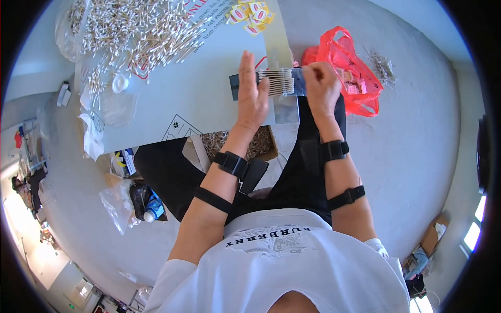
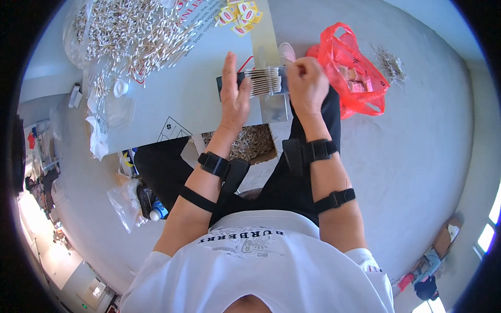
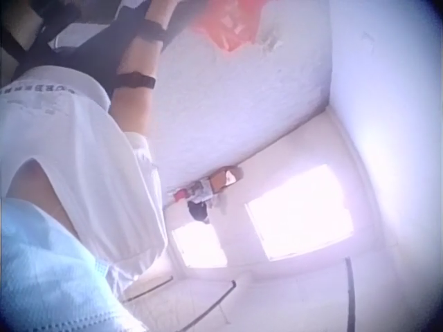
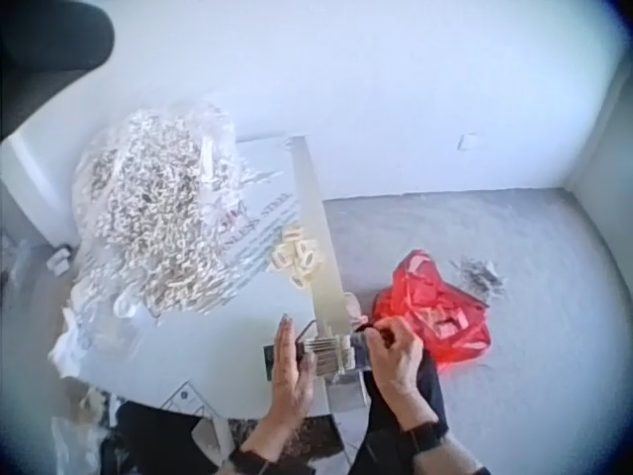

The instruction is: The recorder is sorting and arranging cotton swabs on a workbench surface.

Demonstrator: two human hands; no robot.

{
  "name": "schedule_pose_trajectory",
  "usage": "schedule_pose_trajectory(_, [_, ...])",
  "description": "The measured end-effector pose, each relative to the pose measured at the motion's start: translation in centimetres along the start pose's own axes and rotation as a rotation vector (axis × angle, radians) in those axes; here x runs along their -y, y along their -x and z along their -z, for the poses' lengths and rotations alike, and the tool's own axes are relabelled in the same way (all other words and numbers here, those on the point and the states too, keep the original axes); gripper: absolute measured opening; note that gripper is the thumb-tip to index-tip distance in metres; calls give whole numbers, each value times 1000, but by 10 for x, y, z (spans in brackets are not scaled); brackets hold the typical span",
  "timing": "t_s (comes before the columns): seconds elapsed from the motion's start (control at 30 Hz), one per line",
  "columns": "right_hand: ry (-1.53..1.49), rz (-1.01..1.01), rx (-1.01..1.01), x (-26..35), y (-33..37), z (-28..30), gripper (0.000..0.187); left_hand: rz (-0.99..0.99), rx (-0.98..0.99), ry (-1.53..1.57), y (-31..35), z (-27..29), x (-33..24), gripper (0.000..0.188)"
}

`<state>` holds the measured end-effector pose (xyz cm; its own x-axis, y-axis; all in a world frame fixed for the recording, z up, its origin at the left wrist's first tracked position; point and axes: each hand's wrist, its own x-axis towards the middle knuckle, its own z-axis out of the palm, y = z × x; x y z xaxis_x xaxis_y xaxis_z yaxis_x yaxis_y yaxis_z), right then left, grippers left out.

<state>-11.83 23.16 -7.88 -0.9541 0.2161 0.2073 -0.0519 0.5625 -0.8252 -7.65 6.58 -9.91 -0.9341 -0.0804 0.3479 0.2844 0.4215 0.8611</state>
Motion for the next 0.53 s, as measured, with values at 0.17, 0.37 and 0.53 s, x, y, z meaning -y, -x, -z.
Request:
schedule_pose_trajectory(0.17, [-138, -285, 36, -28, 6, 2, 40, 117, -135, 206, -4, -14, -1, 56])
schedule_pose_trajectory(0.37, [-1102, -875, 236, -38, 14, -5, 20, 192, -170, 387, -5, -23, -6, 54])
schedule_pose_trajectory(0.53, [-1135, -766, 146, -30, 20, -23, 17, 236, -147, 380, -7, -27, -8, 56])
